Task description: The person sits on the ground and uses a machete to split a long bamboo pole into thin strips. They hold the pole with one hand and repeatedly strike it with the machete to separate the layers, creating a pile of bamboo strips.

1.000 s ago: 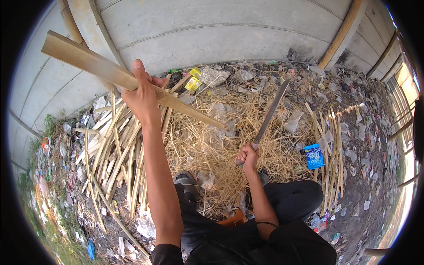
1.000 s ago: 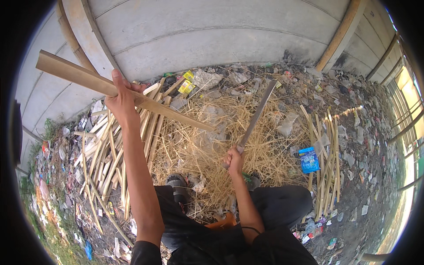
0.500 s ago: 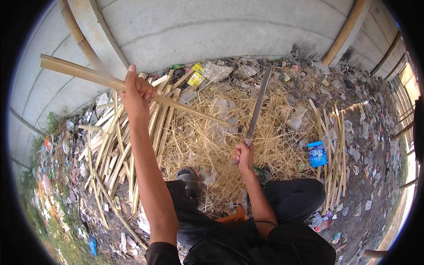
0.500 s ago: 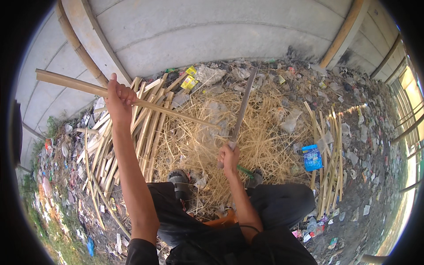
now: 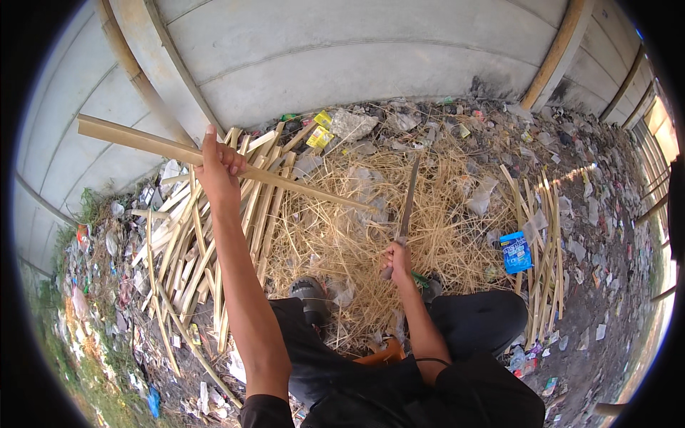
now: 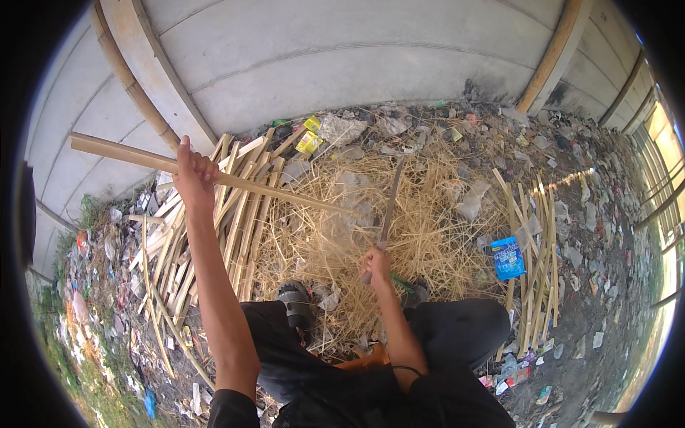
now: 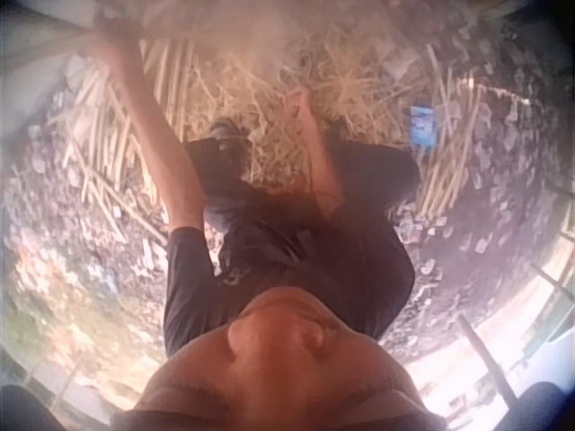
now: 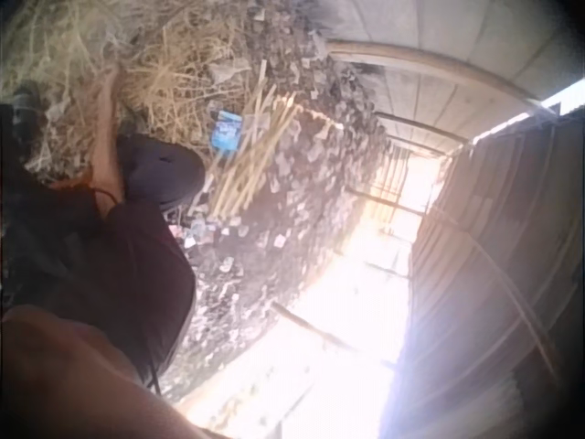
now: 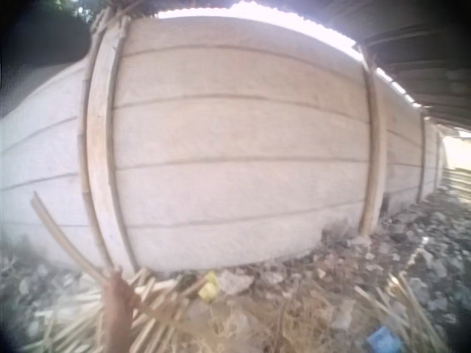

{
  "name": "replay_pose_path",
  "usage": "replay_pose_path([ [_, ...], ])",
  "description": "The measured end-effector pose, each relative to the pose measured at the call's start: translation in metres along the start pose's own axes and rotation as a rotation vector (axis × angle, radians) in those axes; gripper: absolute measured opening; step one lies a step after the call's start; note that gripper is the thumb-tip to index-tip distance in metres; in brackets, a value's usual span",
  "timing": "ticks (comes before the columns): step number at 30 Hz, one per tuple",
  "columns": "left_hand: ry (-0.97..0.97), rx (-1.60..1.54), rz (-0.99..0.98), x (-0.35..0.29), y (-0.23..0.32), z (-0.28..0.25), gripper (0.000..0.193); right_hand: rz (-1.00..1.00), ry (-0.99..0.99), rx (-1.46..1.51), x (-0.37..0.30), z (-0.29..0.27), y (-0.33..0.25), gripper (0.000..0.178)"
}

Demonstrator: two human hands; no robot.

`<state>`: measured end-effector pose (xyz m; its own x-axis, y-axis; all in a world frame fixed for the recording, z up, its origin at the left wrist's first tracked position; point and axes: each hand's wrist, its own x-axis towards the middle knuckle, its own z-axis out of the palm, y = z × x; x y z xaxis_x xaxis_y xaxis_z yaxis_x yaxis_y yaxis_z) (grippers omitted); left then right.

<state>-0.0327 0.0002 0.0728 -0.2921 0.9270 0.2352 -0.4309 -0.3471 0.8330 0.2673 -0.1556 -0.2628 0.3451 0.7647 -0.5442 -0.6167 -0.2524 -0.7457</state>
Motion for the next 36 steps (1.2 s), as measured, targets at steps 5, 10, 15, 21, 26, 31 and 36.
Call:
replay_pose_path([
  [5, 0.000, -0.027, 0.010, -0.003, 0.001, 0.000, 0.053, -0.523, -0.159, 0.090, -0.028, 0.024, -0.056, 0.019],
  [10, -0.031, -0.031, 0.012, -0.008, 0.001, 0.020, 0.053, -0.179, -0.100, -0.272, 0.006, -0.005, 0.040, 0.018],
  [15, -0.002, -0.019, 0.012, -0.006, 0.002, 0.011, 0.051, 0.157, -0.067, -0.199, -0.015, 0.020, 0.027, 0.020],
  [21, 0.017, -0.008, 0.030, -0.008, 0.001, 0.008, 0.051, -0.374, -0.242, 0.047, -0.048, 0.058, -0.058, 0.019],
  [26, 0.005, -0.015, 0.032, -0.012, 0.002, 0.022, 0.049, -0.634, -0.177, -0.016, -0.011, 0.033, 0.004, 0.016],
  [31, 0.012, -0.037, 0.046, -0.006, -0.001, 0.009, 0.044, 0.365, -0.194, -0.226, 0.009, -0.006, 0.045, 0.025],
  [36, -0.003, -0.024, 0.050, -0.009, -0.001, 0.009, 0.045, 0.084, -0.157, 0.009, -0.013, 0.039, -0.014, 0.023],
])
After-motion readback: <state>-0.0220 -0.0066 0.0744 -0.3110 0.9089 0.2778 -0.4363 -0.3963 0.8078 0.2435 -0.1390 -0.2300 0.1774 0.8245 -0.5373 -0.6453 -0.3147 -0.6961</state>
